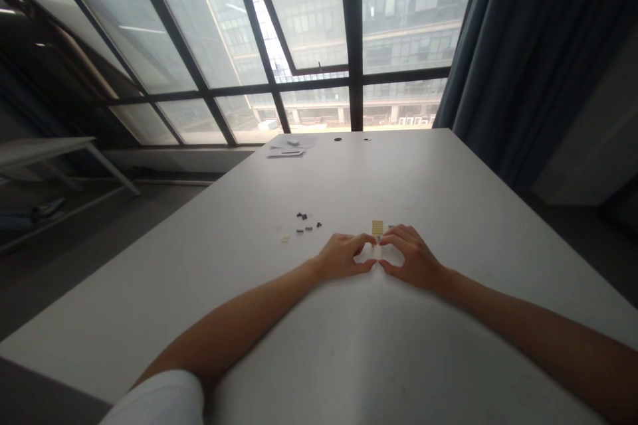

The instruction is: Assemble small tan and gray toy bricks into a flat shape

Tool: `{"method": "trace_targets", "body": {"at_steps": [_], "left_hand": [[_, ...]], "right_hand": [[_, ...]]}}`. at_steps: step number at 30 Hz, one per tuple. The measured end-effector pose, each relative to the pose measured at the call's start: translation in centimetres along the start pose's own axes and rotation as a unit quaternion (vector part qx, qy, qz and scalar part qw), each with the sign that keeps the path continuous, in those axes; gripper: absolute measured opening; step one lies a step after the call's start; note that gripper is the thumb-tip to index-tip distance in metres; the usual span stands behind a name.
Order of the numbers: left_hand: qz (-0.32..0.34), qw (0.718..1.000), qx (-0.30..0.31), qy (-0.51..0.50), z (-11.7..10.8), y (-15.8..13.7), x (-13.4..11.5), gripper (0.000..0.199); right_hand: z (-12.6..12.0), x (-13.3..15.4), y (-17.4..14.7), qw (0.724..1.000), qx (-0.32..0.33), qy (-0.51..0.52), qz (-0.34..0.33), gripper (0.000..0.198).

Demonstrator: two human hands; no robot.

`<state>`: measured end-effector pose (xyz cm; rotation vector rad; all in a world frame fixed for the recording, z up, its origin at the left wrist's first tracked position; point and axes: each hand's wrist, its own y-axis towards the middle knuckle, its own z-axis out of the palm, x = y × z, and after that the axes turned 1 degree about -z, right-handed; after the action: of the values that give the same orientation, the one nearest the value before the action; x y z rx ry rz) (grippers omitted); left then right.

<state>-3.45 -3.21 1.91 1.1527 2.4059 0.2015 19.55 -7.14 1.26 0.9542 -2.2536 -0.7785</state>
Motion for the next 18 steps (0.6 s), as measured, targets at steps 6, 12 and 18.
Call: {"method": "trace_targets", "body": {"at_steps": [6,12,18], "left_hand": [[0.001,1.0,-0.001,-0.021,-0.07,-0.07,-0.23,0.04],[0.008,0.999,-0.01,-0.031,0.09,-0.21,-0.27,0.04],[0.014,0.999,-0.019,-0.031,-0.07,-0.18,-0.45,0.04]], "right_hand": [[0.06,-0.07,-0.1,1.0,0.004,0.006,-0.003,0.026],[0.02,-0.11,-0.15,1.0,0.006,0.003,-0.018,0.027],[-0.09,-0.14,-0.11,0.999,-0.002,-0.001,-0.035,0.028]]}}
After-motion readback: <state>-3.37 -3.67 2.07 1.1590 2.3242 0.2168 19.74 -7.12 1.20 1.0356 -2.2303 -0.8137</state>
